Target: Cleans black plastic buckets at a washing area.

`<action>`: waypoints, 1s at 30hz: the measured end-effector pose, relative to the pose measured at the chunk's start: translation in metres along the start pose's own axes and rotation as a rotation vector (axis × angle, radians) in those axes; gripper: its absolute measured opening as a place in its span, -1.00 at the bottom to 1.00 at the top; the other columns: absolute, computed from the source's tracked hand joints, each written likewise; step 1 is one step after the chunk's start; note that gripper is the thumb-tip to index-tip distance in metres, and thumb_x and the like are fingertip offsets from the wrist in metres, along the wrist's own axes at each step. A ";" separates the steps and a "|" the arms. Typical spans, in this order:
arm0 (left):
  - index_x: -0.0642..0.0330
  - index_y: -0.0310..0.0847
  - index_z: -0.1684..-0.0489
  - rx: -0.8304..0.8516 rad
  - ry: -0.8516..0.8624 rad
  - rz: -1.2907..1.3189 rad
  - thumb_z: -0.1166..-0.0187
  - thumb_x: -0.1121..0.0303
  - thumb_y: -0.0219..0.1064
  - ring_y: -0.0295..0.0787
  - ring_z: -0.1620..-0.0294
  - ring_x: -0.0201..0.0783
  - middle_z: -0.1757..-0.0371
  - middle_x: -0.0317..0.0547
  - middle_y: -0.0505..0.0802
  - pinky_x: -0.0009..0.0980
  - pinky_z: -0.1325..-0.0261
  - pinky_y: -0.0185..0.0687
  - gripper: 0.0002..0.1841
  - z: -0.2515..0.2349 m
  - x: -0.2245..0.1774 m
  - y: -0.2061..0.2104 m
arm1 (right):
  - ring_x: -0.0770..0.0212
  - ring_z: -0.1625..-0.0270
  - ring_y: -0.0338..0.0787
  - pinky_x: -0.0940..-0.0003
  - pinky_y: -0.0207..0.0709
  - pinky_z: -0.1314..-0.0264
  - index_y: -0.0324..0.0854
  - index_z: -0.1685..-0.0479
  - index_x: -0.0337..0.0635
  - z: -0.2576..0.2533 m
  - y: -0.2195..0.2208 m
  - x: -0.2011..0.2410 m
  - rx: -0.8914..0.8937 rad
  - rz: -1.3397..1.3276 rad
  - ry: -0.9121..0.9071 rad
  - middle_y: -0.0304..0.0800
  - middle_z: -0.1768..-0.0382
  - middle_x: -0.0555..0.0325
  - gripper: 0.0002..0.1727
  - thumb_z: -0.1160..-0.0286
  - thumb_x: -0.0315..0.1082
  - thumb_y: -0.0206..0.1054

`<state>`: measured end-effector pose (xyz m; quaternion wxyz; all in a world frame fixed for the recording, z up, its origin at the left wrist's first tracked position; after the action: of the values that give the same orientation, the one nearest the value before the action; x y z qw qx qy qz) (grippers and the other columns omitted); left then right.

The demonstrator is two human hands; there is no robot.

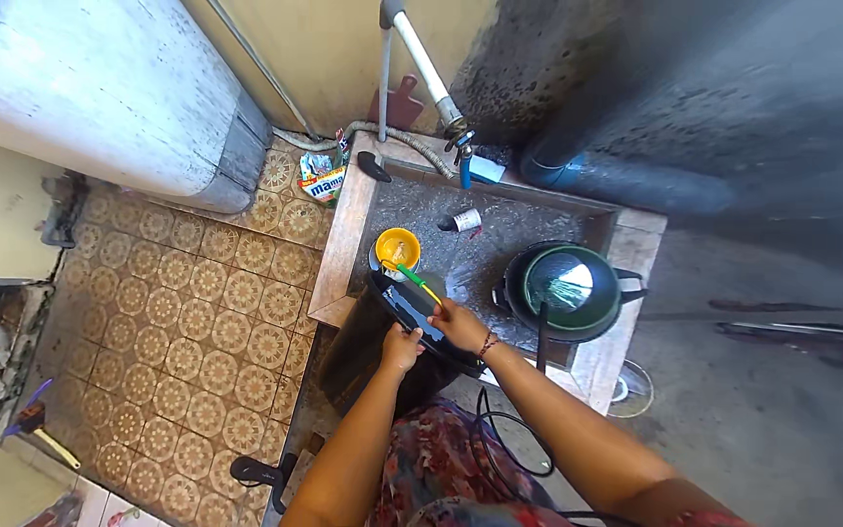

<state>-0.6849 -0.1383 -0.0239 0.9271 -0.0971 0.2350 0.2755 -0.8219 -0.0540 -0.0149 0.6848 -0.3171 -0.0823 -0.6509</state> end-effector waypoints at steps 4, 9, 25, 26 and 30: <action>0.46 0.39 -0.37 0.060 -0.013 0.019 -0.83 0.34 0.15 0.81 0.12 -0.25 -0.06 0.15 0.75 -0.35 -0.05 0.76 -0.65 0.004 -0.006 0.001 | -0.13 -0.19 0.81 -0.10 0.57 -0.40 0.39 -0.53 -0.33 -0.004 0.013 -0.011 -0.019 -0.036 -0.028 0.79 -0.11 -0.22 -0.46 -0.69 -0.21 0.33; 0.42 0.47 -0.36 0.036 -0.006 0.041 -0.82 0.38 0.14 0.79 0.09 -0.19 -0.08 0.16 0.74 -0.28 -0.04 0.75 -0.68 0.032 0.022 -0.019 | -0.19 -0.19 0.84 -0.22 0.58 -0.36 0.35 -0.61 -0.22 -0.011 0.016 -0.010 -0.072 0.090 0.003 0.84 -0.08 -0.18 -0.44 -0.71 -0.17 0.28; 0.45 0.47 -0.35 -0.287 -0.227 0.082 -0.84 0.36 0.12 0.79 0.10 -0.08 -0.07 0.25 0.76 -0.18 0.00 0.73 -0.67 0.122 0.211 -0.144 | -0.32 -0.27 0.80 -0.29 0.56 -0.35 0.36 -0.63 -0.17 0.025 0.079 0.003 -0.106 0.266 0.052 0.82 -0.14 -0.29 -0.24 -0.67 0.23 0.24; 0.45 0.47 -0.35 -0.289 -0.224 0.084 -0.84 0.36 0.12 0.79 0.11 -0.08 -0.06 0.25 0.76 -0.19 0.01 0.73 -0.67 0.126 0.217 -0.147 | -0.33 -0.27 0.80 -0.31 0.56 -0.35 0.42 -0.57 -0.21 0.026 0.079 0.003 -0.139 0.268 0.071 0.82 -0.13 -0.31 -0.26 -0.70 0.24 0.19; 0.44 0.49 -0.34 -0.292 -0.207 0.085 -0.83 0.37 0.14 0.78 0.12 -0.09 -0.03 0.23 0.76 -0.19 0.01 0.73 -0.68 0.146 0.243 -0.162 | -0.36 -0.36 0.72 -0.35 0.48 -0.44 0.57 -0.40 -0.34 0.011 0.054 0.006 -0.222 0.197 0.076 0.76 -0.20 -0.40 -0.30 -0.74 0.20 0.15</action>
<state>-0.3592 -0.1148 -0.0078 0.9099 -0.1916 0.1000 0.3541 -0.7671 -0.0556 -0.0213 0.7087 -0.3725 0.0474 -0.5973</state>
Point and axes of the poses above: each hand's wrist, its own z-axis away from the middle knuckle, its own y-axis out of the palm, x = y × z, the point moved 3 cm from there along -z, towards the middle knuckle
